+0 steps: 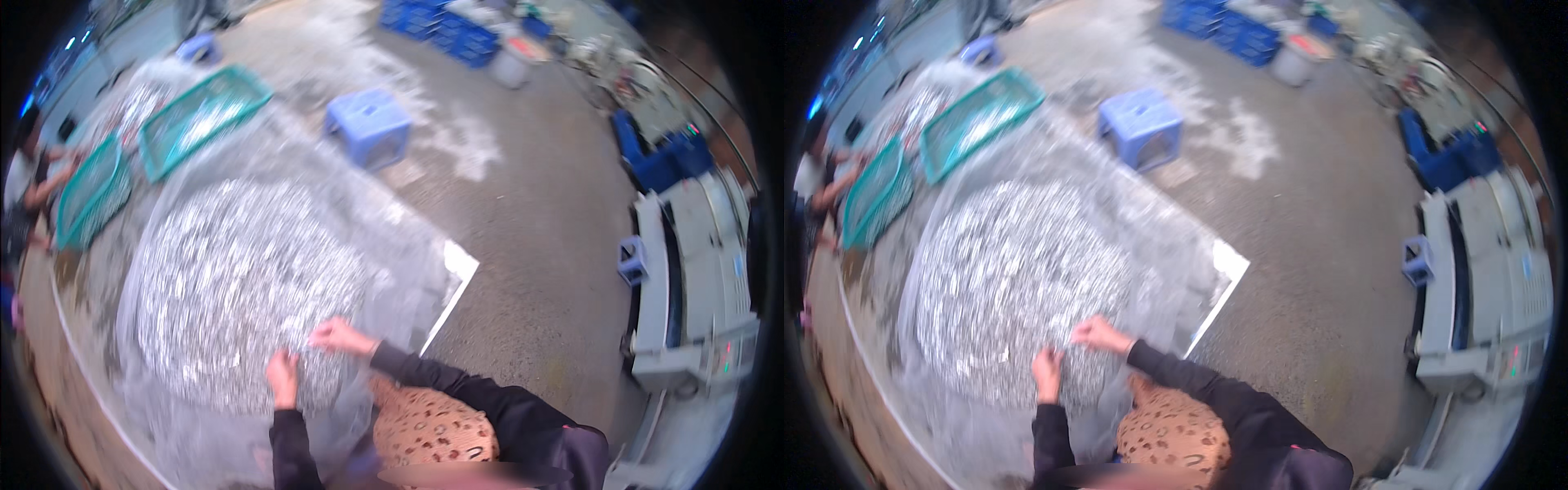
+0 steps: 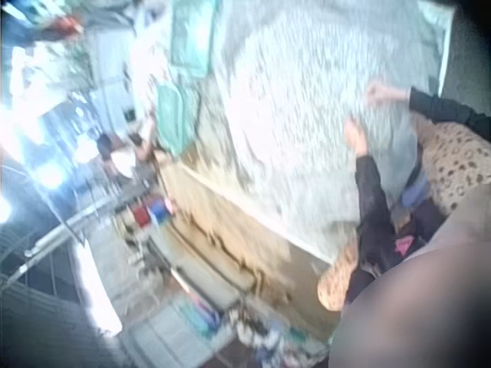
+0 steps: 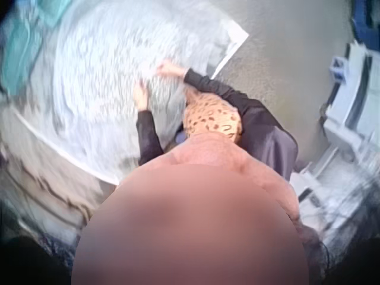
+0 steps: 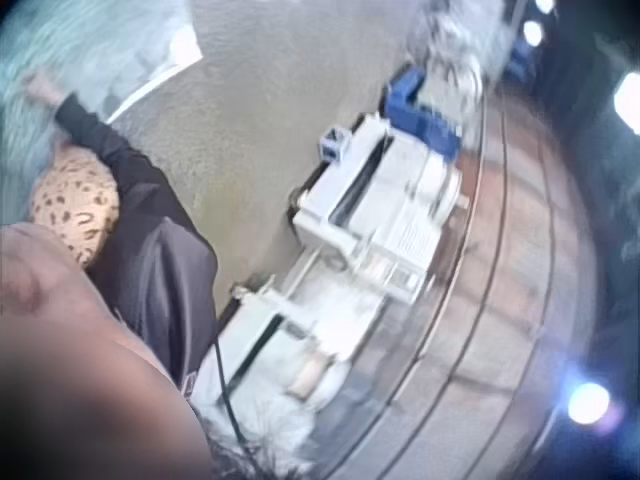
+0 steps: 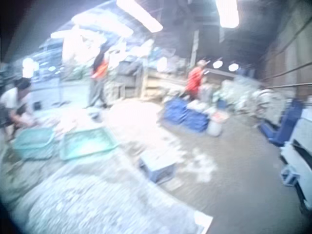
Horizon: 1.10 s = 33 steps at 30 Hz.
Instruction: The person sits on a low stool and sorts small silver fish by hand from a large pile on a white sheet. They pick up individual fish and place them into green plastic baskets. Other workers are visible nearby performing similar sorting tasks.
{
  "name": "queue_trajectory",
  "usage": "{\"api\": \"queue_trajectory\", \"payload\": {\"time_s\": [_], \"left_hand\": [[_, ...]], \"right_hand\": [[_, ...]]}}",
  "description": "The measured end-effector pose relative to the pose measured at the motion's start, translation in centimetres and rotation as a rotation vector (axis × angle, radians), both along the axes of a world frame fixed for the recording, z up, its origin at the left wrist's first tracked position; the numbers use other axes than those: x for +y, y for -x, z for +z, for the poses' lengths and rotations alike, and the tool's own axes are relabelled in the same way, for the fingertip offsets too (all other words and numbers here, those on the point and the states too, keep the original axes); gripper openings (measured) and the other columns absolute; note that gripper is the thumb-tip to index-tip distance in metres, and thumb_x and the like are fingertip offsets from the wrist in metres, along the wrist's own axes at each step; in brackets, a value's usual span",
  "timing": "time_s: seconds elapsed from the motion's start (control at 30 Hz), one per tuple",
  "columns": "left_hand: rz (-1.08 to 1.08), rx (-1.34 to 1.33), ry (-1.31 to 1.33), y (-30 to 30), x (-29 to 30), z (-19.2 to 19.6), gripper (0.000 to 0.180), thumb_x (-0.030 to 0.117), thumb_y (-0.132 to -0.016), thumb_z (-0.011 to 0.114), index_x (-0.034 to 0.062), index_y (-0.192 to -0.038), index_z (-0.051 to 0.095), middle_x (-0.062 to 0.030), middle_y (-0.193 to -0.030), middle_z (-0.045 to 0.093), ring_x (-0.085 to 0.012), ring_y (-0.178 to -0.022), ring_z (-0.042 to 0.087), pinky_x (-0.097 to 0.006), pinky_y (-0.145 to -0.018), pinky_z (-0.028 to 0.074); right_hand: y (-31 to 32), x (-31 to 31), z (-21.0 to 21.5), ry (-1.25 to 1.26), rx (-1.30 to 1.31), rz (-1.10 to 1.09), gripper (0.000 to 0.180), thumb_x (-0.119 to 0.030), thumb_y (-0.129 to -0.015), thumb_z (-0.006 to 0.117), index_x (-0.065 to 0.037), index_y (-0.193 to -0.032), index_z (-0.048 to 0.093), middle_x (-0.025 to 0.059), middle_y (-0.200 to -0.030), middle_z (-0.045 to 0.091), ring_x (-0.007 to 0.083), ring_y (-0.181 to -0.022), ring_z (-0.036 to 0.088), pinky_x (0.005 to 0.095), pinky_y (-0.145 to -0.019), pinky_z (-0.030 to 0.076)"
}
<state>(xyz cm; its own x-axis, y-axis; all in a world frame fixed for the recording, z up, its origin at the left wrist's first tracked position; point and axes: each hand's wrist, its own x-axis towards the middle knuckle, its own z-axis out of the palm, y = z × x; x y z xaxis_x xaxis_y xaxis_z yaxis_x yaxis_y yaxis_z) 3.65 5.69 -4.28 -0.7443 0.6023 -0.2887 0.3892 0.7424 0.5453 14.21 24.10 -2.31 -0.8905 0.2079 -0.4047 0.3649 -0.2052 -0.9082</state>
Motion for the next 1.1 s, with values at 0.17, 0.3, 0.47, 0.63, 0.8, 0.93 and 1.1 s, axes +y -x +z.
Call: {"api": "queue_trajectory", "payload": {"time_s": [0.17, 0.3, 0.47, 0.63, 0.8, 0.93, 1.1], "left_hand": [[0.451, -0.883, -0.63, 0.6, -1.9, 3.8, 0.021, 0.022, -0.087, 0.06, 0.0039, -0.097, 0.055, 0.0013, -0.065, 0.047, -0.0089, -0.051, 0.043, -0.022, -0.038, 0.032], [0.612, -1.248, -1.087, 0.4, -1.9, 4.7, 0.022, 0.029, -0.095, 0.048, 0.0093, -0.085, 0.049, 0.0028, -0.068, 0.037, -0.0058, -0.055, 0.037, -0.018, -0.037, 0.028], [0.509, -1.197, -0.988, 1.2, -1.9, 4.9, 0.018, 0.025, -0.093, 0.051, 0.0086, -0.086, 0.053, 0.0012, -0.07, 0.047, -0.0073, -0.054, 0.042, -0.016, -0.038, 0.028], [0.019, -0.289, -0.41, 0.3, 0.8, 1.6, 0.026, 0.024, -0.082, 0.064, 0.0008, -0.092, 0.058, -0.0086, -0.076, 0.061, -0.0205, -0.063, 0.059, -0.031, -0.054, 0.047], [-0.341, 0.194, 0.017, -3.3, 2.1, -2.2, 0.018, 0.021, -0.083, 0.056, 0.0028, -0.082, 0.058, -0.0169, -0.075, 0.061, -0.0351, -0.072, 0.06, -0.045, -0.063, 0.047], [-0.189, 0.141, -0.167, -0.3, -0.5, 0.2, 0.032, 0.032, -0.083, 0.061, 0.0006, -0.078, 0.062, -0.0166, -0.064, 0.059, -0.0317, -0.058, 0.058, -0.042, -0.057, 0.044], [0.196, -0.578, -0.262, 2.5, -3.3, 5.4, 0.037, 0.033, -0.089, 0.055, 0.0049, -0.066, 0.053, -0.0041, -0.055, 0.047, -0.015, -0.052, 0.047, -0.028, -0.044, 0.035]], "right_hand": [[0.9, -0.7, 0.7, 0.008, -0.168, -0.079, 0.022, -0.011, -0.087, 0.059, 0.0, -0.106, 0.056, 0.0025, -0.068, 0.058, 0.0067, -0.057, 0.053, 0.0219, -0.046, 0.044], [1.3, -0.9, 0.6, 0.13, 0.065, 0.014, 0.017, -0.005, -0.086, 0.051, 0.003, -0.1, 0.055, 0.0055, -0.065, 0.057, 0.0116, -0.054, 0.056, 0.0252, -0.047, 0.045], [1.4, -1.0, 2.3, 0.633, 0.137, -0.057, 0.014, -0.003, -0.087, 0.046, -0.002, -0.097, 0.055, 0.004, -0.074, 0.056, 0.0108, -0.061, 0.054, 0.0233, -0.049, 0.042], [0.6, 1.7, 4.0, 0.968, 0.182, -0.159, 0.015, -0.016, -0.091, 0.045, -0.006, -0.09, 0.056, 0.003, -0.074, 0.055, 0.0114, -0.059, 0.053, 0.023, -0.048, 0.042], [-1.6, 3.7, 3.7, 1.214, 0.242, -0.448, 0.02, -0.023, -0.093, 0.048, -0.006, -0.102, 0.054, -0.0006, -0.078, 0.049, 0.0095, -0.062, 0.046, 0.0249, -0.053, 0.041], [-1.6, 4.6, 3.9, 1.079, 0.14, -0.377, 0.03, -0.017, -0.095, 0.043, 0.0, -0.119, 0.048, -0.0035, -0.065, 0.038, 0.0037, -0.052, 0.035, 0.0158, -0.04, 0.028], [0.0, 2.5, 2.8, 0.295, 0.113, 0.028, 0.034, -0.02, -0.09, 0.052, -0.007, -0.122, 0.051, 0.0007, -0.072, 0.053, 0.0081, -0.057, 0.047, 0.0215, -0.047, 0.039]]}}
